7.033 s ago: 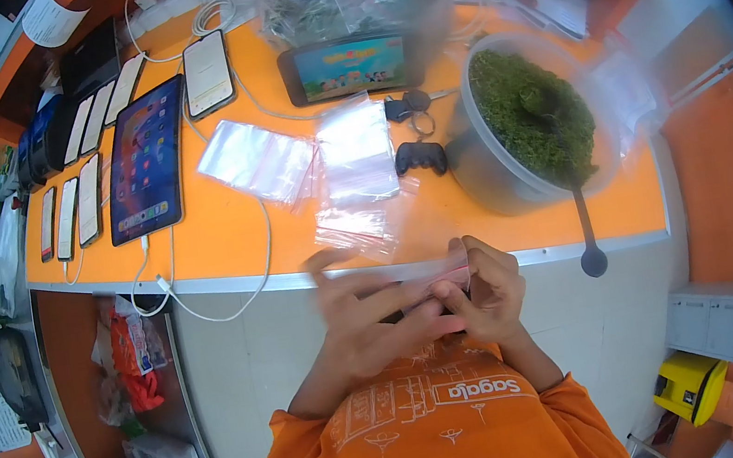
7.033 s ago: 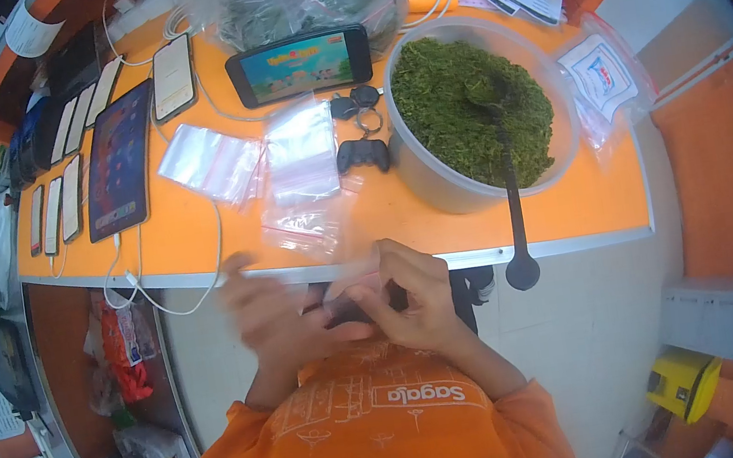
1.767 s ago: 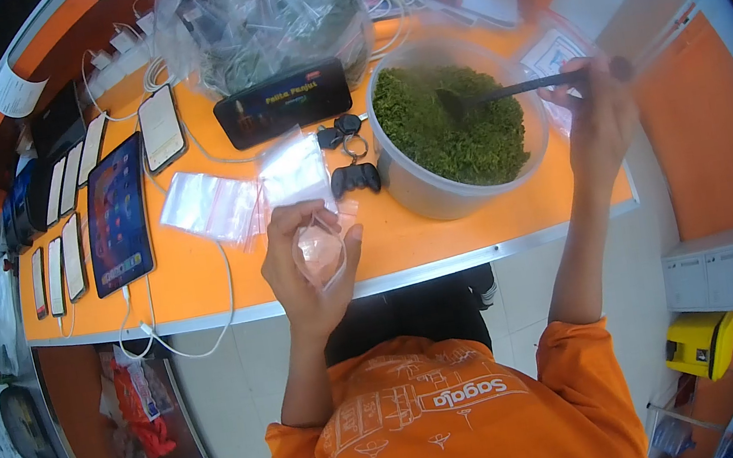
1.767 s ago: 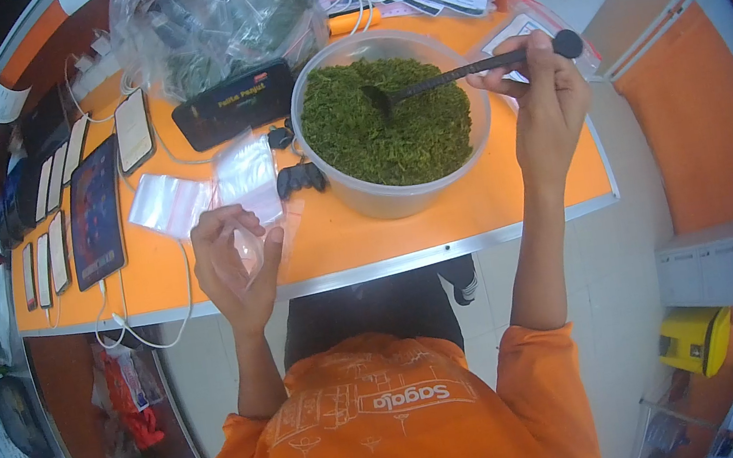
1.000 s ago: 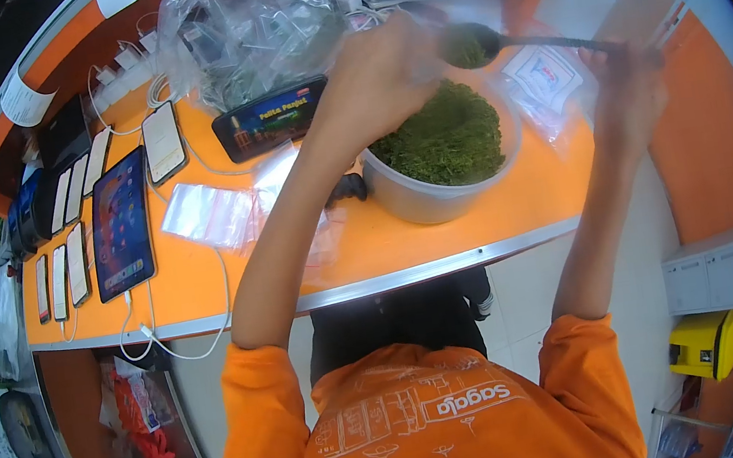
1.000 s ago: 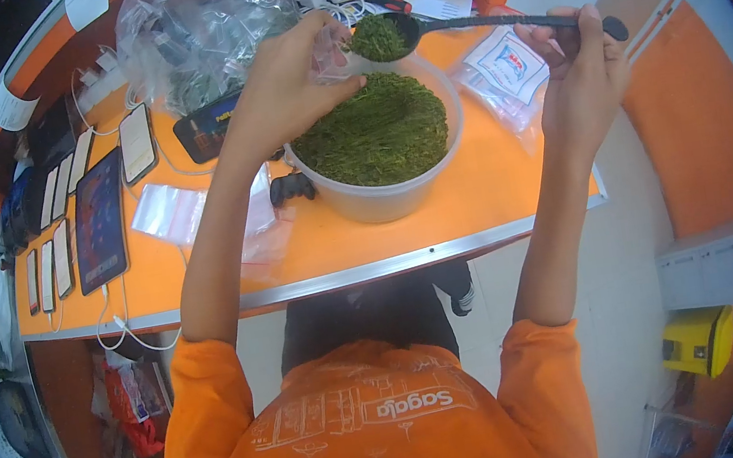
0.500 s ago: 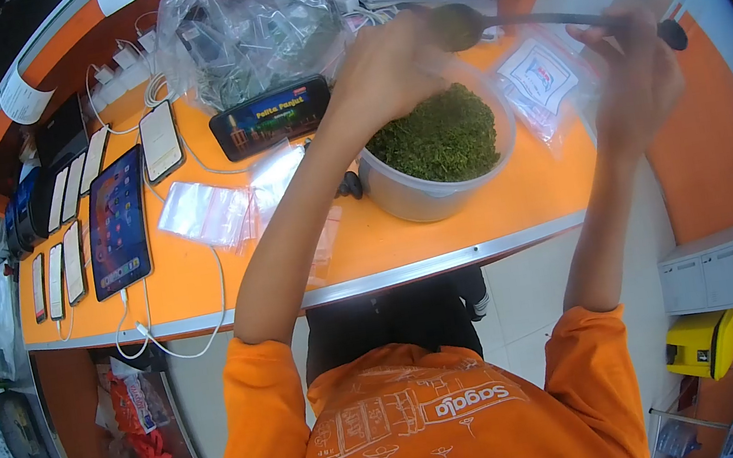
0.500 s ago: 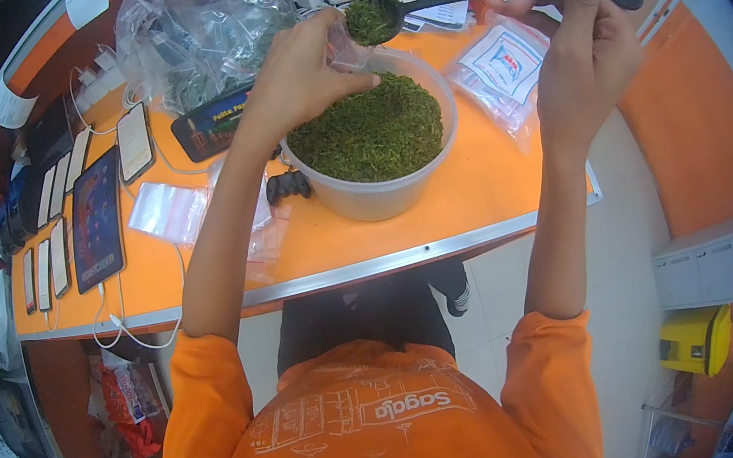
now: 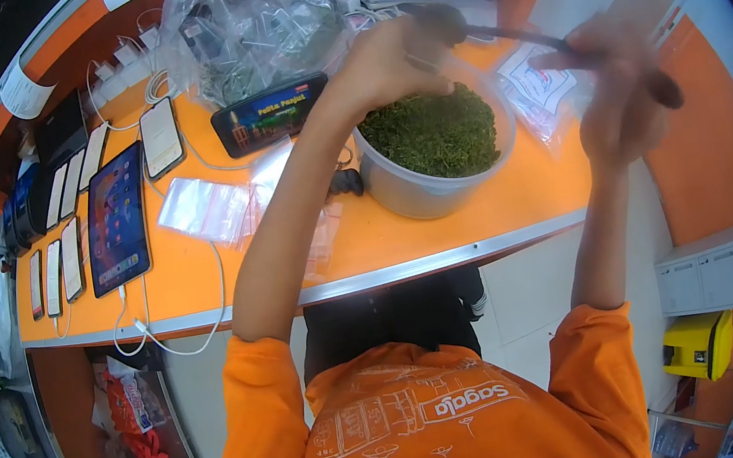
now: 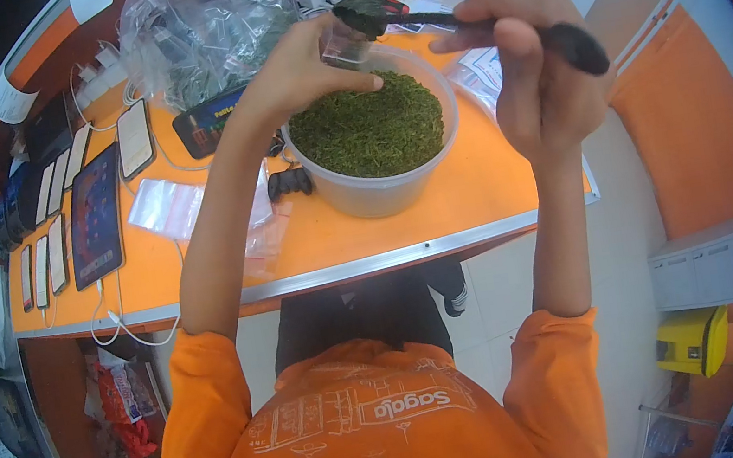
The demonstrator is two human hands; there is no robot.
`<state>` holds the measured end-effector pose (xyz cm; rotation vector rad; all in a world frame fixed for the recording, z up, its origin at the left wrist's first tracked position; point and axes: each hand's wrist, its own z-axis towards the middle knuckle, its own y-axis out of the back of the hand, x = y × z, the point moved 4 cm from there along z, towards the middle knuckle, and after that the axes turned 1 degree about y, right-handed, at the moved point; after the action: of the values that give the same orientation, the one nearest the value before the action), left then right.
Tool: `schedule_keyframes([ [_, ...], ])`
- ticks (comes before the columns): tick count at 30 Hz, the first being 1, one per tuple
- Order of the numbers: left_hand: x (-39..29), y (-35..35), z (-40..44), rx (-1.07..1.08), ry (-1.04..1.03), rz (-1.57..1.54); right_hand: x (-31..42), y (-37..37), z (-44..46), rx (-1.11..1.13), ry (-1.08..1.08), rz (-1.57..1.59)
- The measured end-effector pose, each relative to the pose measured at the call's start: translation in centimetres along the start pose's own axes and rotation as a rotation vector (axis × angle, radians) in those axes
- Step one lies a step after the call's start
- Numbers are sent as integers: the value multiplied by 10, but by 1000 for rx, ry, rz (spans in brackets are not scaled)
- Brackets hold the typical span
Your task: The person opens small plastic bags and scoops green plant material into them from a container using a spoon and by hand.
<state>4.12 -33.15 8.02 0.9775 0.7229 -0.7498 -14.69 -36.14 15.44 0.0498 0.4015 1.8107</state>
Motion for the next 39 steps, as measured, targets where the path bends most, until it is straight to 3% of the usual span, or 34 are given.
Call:
schedule_keyframes([
  [2, -2, 0, -1, 45, 55, -122, 3, -1, 0, 41, 92, 23],
  [8, 2, 1, -1, 21, 82, -87, 7, 0, -6, 83, 127, 17],
  [15, 3, 2, -1, 85, 101, -146, -2, 11, -26, -349, -344, -155],
  [18, 0, 5, -3, 85, 82, -111, -9, 18, -35, -487, -475, -82],
  [24, -1, 11, -5, 72, 43, -93, -16, 13, -68, -375, -628, 2],
  [31, -4, 17, -6, 98, 57, -99, -40, -6, -114, -271, -1163, 374],
  [34, -2, 17, -4, 75, 29, -64, -52, 1, -135, -213, -1329, 187],
  [37, 6, 16, -1, 108, 37, -84, -51, 13, -140, -420, -1234, -118],
  [39, 8, 14, 0, 136, 36, -102, -48, 25, -133, -452, -1049, -307],
])
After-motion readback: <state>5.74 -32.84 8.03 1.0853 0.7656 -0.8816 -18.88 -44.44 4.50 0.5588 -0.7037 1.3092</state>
